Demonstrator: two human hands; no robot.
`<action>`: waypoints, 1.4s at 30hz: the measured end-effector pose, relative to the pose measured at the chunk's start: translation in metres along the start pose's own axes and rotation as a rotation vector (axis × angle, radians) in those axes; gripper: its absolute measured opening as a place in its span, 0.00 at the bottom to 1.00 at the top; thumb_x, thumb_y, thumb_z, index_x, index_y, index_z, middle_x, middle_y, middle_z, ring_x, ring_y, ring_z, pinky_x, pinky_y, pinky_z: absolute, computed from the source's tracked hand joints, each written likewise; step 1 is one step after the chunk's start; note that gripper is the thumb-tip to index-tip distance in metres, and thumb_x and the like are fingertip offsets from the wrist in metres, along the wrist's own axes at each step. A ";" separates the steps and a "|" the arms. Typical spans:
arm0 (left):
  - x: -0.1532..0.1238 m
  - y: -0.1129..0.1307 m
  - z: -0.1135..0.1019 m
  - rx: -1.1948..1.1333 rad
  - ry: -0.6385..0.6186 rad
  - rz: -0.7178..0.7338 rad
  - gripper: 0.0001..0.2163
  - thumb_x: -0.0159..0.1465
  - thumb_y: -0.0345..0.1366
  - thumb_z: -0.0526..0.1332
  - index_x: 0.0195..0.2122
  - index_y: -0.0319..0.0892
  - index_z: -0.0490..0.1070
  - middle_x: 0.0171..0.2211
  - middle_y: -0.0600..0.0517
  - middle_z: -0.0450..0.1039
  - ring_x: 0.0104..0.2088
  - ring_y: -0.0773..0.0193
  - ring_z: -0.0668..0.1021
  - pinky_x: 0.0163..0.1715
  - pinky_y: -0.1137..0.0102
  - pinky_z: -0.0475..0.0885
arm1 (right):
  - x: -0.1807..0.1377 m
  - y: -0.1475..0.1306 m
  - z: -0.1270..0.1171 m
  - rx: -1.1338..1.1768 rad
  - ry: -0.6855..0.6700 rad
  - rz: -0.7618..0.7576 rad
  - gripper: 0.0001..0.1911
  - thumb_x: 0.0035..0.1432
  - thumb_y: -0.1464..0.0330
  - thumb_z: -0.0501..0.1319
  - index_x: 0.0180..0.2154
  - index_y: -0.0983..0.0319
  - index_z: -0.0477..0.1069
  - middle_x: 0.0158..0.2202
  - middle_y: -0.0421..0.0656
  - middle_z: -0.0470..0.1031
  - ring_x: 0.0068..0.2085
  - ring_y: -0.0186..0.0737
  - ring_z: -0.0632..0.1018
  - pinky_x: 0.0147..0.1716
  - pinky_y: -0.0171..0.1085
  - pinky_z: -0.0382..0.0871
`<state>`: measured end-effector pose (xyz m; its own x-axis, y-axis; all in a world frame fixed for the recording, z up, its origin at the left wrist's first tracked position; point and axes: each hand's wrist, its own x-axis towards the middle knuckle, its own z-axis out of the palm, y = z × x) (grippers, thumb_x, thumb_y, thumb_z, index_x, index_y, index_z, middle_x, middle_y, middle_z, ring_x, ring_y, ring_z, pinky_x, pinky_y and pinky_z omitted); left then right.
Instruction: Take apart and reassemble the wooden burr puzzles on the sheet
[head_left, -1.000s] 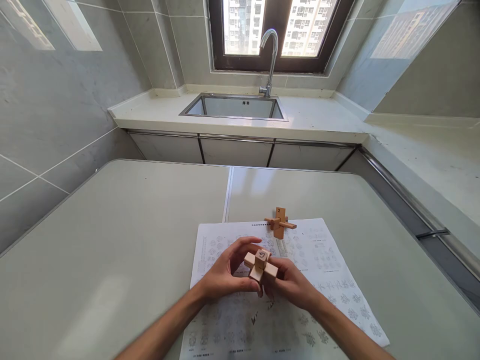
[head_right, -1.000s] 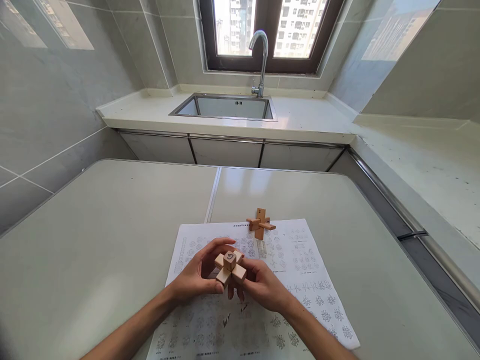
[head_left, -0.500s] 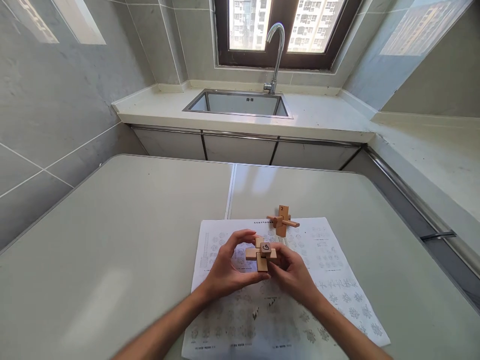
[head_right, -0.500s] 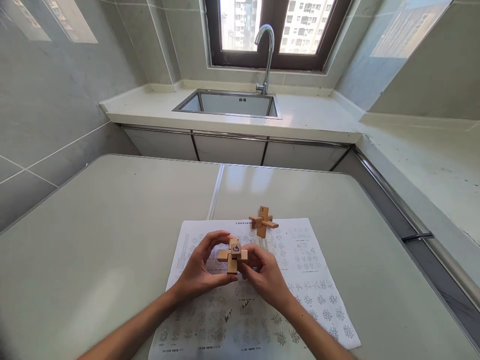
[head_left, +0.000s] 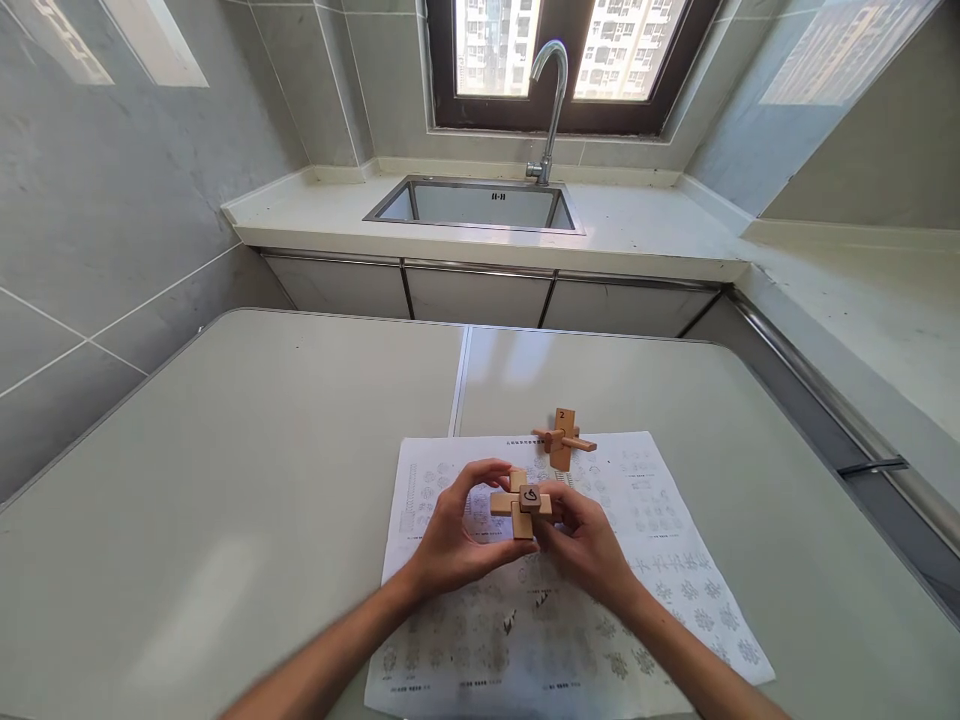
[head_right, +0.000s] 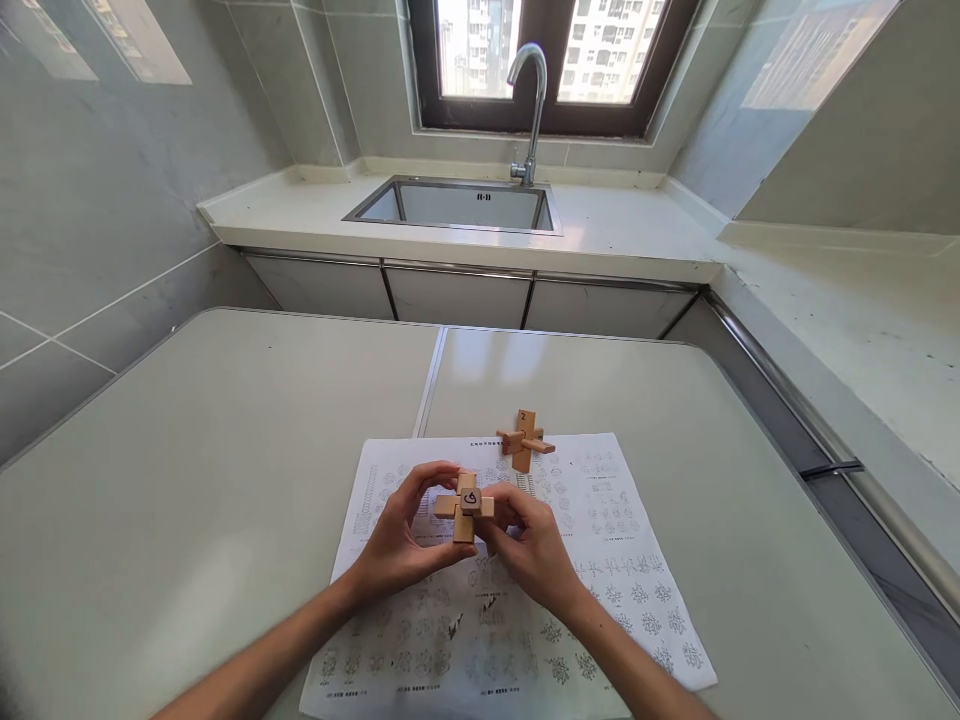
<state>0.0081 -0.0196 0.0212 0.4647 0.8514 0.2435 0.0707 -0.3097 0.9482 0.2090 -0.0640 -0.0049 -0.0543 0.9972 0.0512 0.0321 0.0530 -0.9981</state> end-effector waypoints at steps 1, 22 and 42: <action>0.000 0.000 0.000 0.010 -0.003 0.002 0.34 0.56 0.40 0.80 0.61 0.47 0.67 0.54 0.45 0.77 0.53 0.53 0.80 0.60 0.56 0.74 | 0.000 0.000 0.000 -0.007 -0.005 -0.011 0.11 0.69 0.56 0.67 0.42 0.57 0.78 0.33 0.41 0.77 0.27 0.37 0.73 0.26 0.35 0.70; 0.009 -0.006 -0.010 -0.047 -0.005 -0.195 0.34 0.58 0.39 0.79 0.62 0.49 0.67 0.56 0.45 0.79 0.60 0.48 0.79 0.64 0.52 0.72 | 0.004 0.005 -0.007 0.003 -0.099 -0.015 0.15 0.74 0.57 0.61 0.54 0.58 0.74 0.35 0.44 0.82 0.33 0.42 0.83 0.31 0.39 0.78; 0.009 -0.007 -0.005 0.172 -0.088 -0.141 0.29 0.57 0.39 0.78 0.57 0.50 0.69 0.53 0.50 0.79 0.46 0.58 0.82 0.50 0.62 0.77 | 0.008 0.007 -0.012 -0.166 0.031 -0.170 0.12 0.72 0.63 0.65 0.54 0.53 0.81 0.44 0.44 0.75 0.37 0.40 0.77 0.37 0.39 0.76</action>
<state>0.0074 -0.0071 0.0177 0.5140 0.8536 0.0853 0.2864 -0.2644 0.9209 0.2206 -0.0547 -0.0112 -0.0421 0.9741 0.2220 0.1886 0.2259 -0.9557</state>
